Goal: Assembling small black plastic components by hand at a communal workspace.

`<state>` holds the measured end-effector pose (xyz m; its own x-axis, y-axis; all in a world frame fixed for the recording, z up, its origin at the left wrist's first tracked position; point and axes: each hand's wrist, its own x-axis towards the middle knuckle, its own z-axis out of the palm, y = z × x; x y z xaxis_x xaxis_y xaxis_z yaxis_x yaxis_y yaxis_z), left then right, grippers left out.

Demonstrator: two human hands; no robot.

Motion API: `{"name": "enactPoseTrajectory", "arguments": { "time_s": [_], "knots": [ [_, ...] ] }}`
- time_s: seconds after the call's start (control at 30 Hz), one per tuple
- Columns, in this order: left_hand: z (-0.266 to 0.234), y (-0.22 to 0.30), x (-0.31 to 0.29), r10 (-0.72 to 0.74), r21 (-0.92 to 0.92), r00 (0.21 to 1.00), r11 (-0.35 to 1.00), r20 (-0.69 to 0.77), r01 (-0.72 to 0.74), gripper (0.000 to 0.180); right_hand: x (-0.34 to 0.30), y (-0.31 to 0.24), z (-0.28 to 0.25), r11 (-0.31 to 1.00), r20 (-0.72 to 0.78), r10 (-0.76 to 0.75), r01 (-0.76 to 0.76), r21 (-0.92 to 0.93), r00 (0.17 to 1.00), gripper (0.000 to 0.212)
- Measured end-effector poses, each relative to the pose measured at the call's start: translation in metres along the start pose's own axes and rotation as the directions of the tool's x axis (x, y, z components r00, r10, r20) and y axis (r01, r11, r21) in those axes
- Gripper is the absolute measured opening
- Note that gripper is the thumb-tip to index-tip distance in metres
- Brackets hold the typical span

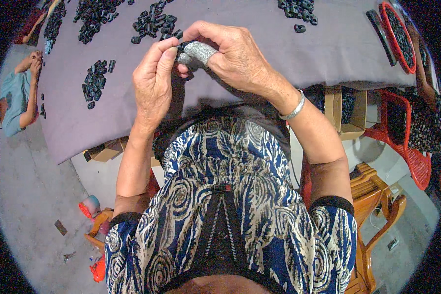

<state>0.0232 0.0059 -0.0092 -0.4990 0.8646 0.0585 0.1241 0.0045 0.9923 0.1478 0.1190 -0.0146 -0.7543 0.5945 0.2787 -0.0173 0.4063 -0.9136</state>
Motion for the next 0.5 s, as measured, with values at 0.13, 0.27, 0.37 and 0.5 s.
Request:
{"name": "enactPoseTrajectory", "arguments": {
  "time_s": [0.13,0.27,0.37,0.5],
  "knots": [
    [-0.001,0.002,-0.002,0.077,0.072,0.997,0.994,0.006,-0.078,0.016,0.0,0.001,0.0,0.999,-0.004,0.0,0.0,0.041,1.0,0.017],
    [-0.002,0.005,-0.003,0.039,0.066,0.999,0.997,0.02,-0.04,0.015,0.0,0.003,0.002,0.998,-0.002,0.002,-0.002,0.064,1.0,0.017],
    [-0.006,0.008,-0.002,0.076,0.133,0.996,0.988,0.046,-0.082,0.015,-0.001,0.003,0.003,0.997,-0.001,-0.01,0.01,0.072,1.0,0.018],
    [-0.009,0.007,-0.002,0.088,0.175,0.995,0.98,0.052,-0.095,0.015,-0.002,0.002,0.004,0.995,0.029,0.047,-0.05,0.088,0.998,0.018]
  ]
}}
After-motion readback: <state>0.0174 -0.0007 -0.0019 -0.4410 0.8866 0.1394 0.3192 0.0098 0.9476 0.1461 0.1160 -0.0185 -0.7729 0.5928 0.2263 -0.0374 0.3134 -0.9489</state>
